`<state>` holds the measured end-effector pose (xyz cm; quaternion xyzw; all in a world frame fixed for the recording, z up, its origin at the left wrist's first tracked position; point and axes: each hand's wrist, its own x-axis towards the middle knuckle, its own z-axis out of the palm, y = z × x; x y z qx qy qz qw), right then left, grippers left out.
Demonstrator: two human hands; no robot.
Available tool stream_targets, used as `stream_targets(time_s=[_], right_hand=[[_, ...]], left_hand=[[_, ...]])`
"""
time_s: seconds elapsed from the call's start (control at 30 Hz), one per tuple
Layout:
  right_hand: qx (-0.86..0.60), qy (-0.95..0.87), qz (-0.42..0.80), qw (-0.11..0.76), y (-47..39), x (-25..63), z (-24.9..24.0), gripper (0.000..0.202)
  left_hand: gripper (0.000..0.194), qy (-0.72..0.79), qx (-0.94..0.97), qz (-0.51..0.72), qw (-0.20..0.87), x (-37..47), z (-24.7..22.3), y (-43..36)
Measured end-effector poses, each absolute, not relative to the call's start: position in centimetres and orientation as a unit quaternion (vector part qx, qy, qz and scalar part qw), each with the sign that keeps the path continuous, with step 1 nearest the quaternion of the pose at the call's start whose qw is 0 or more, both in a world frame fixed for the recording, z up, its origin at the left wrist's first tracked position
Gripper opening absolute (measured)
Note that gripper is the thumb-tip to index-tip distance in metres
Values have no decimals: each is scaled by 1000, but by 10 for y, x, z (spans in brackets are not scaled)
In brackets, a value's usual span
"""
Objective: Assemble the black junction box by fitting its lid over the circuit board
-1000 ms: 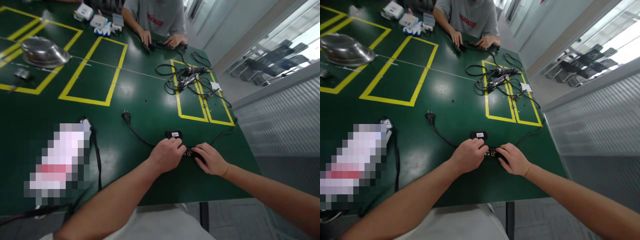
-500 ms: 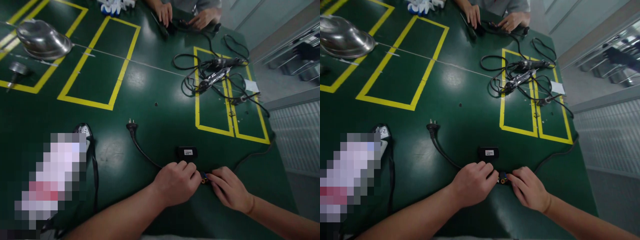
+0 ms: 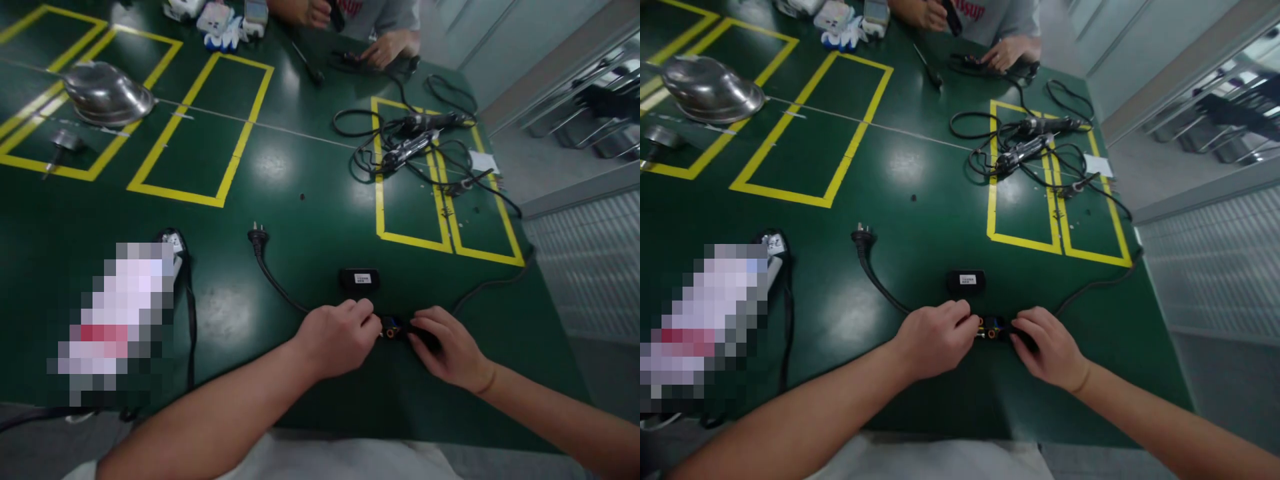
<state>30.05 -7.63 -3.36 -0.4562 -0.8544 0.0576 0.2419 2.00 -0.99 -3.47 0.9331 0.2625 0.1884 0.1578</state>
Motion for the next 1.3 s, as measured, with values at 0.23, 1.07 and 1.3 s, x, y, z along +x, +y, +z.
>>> stream_targets(time_s=[0.23,1.07,1.3], right_hand=[[-436,-856,2,279,-65,294,-35,23],[-406,-856,14,319,-48,282,-43,11],[-403,-862,35,304,-45,280,-36,15]], left_hand=[[13,267,935,170,159,11,-29,3],[16,225,919,265,186,-20,-24,25],[18,246,932,257,66,-14,-8,28]])
